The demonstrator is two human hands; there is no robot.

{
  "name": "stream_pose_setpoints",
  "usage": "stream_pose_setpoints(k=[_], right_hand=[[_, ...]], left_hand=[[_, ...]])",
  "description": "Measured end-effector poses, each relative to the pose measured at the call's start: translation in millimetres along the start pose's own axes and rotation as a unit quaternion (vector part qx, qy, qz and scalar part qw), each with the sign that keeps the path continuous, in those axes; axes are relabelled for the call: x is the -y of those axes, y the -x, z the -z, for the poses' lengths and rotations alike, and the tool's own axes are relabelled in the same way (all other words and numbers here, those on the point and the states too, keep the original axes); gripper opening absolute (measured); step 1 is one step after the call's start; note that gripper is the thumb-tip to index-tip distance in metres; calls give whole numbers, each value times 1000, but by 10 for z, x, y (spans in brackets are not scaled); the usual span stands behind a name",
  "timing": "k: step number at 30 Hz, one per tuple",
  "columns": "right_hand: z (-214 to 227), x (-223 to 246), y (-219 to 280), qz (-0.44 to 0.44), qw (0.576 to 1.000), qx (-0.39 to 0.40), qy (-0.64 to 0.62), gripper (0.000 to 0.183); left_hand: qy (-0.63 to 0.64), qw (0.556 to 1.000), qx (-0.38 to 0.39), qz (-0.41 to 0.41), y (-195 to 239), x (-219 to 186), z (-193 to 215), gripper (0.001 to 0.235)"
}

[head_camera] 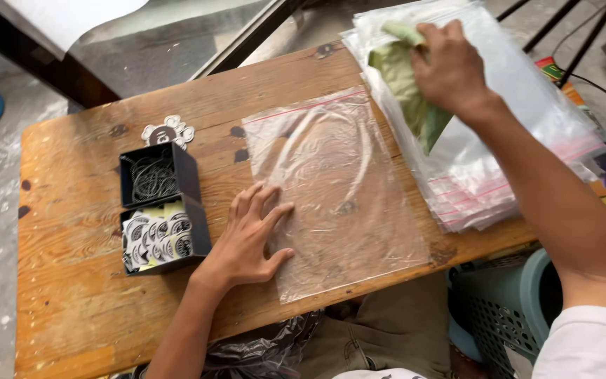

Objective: The person wipes a clear plastic bag with a cloth, then places a black bag into it. They add a sticker and seal the bag. The person then removes the bag from the plastic, brushes it with a small brush, and places it back into the plastic bag.

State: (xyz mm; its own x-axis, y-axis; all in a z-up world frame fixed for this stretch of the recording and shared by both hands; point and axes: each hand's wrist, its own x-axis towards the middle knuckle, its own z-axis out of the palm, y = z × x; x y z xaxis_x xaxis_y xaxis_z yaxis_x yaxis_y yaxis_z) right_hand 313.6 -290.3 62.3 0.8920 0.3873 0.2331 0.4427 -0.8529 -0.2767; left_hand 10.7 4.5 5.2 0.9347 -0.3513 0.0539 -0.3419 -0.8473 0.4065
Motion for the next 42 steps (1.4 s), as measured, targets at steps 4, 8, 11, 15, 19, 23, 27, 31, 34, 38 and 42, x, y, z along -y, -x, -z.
stream_pose_setpoints(k=[4,8,11,15,19,23,27,31,34,38,42], right_hand=[[163,-385,225,-71,997,27,-10,65],[226,-247,690,55,998,24,-4,60],[31,-217,1024,175,978,14,-110,43],[23,-33,1286,206,900,102,-370,40],[-101,-88,1417,191,826,159,-506,90],[-127,-46,1546,182,747,204,-606,94],[-35,185,1586,107,749,249,-605,16],[-231,260,1602,10,776,243,-582,16],[-315,321,1588,-55,832,169,-526,16],[-493,258,1576,-72,934,125,-326,19],[-529,379,1613,10,979,64,-192,58]], left_hand=[[22,999,-34,-31,-97,-6,-58,41],[24,989,-104,-105,-184,-20,-137,11],[84,981,-143,-100,-236,15,-254,10],[318,925,-203,-39,-300,-153,-105,5],[579,787,-210,30,-378,-59,-122,10],[767,592,-234,85,-582,-275,271,10],[753,557,-243,253,-769,28,207,13],[753,538,-261,273,-781,111,186,18],[559,660,-412,287,-652,-4,194,47],[164,918,-359,39,-512,14,-137,38],[86,979,-69,-170,-437,-341,-222,34]])
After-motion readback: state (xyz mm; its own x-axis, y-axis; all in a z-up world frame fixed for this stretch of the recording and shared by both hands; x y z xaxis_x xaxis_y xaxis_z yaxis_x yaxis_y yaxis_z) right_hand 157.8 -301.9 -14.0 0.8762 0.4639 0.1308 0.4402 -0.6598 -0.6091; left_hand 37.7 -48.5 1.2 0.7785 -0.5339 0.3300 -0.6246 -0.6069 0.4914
